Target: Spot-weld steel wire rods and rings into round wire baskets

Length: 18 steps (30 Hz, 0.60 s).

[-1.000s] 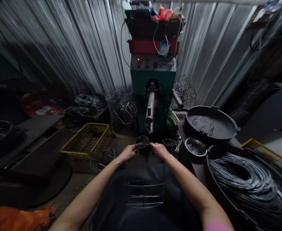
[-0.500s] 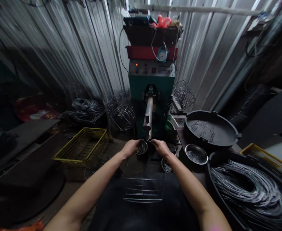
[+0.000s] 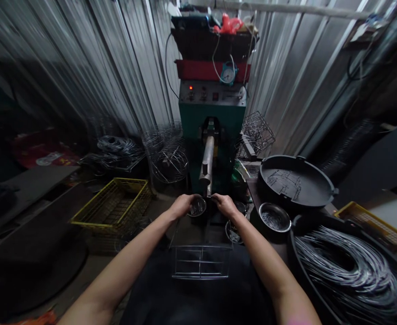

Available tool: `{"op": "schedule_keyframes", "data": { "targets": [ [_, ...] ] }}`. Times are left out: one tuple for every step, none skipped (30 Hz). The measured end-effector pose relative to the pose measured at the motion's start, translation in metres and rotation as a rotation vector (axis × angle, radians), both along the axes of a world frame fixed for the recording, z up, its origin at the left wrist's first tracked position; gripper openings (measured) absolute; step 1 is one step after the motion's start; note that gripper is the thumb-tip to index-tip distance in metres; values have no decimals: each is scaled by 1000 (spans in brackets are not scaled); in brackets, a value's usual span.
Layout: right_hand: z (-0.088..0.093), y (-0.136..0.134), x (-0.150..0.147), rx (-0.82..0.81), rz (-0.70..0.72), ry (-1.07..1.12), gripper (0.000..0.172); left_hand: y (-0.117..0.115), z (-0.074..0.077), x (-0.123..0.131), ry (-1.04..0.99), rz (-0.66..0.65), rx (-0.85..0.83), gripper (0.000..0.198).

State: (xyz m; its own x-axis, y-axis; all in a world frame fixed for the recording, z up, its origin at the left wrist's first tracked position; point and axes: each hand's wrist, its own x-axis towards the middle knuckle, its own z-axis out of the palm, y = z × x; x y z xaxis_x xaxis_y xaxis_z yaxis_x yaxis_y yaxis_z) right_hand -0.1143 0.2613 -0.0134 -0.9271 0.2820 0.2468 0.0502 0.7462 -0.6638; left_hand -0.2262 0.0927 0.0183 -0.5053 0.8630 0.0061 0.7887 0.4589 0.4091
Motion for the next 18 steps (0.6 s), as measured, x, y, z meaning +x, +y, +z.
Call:
{"op": "schedule_keyframes", "data": {
  "targets": [
    [0,0,0,3,0,-4,21,0,0,0,0,-1,-2,47],
    [1,0,0,5,1,-5,22,0,0,-1,1,-3,-2,46],
    [1,0,0,5,4,-4,22,1,0,-1,2,-5,-1,46],
    [1,0,0,4,8,-2,23,1,0,-1,0,-7,1,45],
    [1,0,0,4,13,0,23,1,0,-1,-5,-7,3,45],
    [2,0,0,3,16,1,24,1,1,-1,-13,-7,6,45],
    [2,0,0,2,17,3,24,1,1,-1,-22,-6,12,45],
    [2,0,0,1,17,3,24,2,1,-1,-34,-6,21,45],
    [2,1,0,-1,16,2,24,2,2,-1,-48,-5,30,44],
    [2,1,0,-2,15,1,23,2,2,-1,-61,-4,41,44],
    [2,1,-1,-4,14,1,23,2,2,-1,-76,-5,53,43],
    [2,1,-1,-7,15,-1,23,2,2,-1,-92,-9,66,43],
    [2,1,-1,-13,15,-4,23,2,1,-2,-108,-13,79,42],
    [1,1,-2,-22,14,-5,23,2,0,-2,-122,-15,91,41],
    [1,1,-2,-34,12,-3,24,2,-1,-2,-134,-14,102,40],
    [1,0,-2,-48,12,-2,25,2,-2,-2,-144,-13,111,40],
    [2,0,-3,-59,13,-2,27,2,-3,-3,-151,-10,118,39],
    [3,0,-3,-67,12,-4,27,2,-3,-3,-153,-8,121,40]
  ]
}}
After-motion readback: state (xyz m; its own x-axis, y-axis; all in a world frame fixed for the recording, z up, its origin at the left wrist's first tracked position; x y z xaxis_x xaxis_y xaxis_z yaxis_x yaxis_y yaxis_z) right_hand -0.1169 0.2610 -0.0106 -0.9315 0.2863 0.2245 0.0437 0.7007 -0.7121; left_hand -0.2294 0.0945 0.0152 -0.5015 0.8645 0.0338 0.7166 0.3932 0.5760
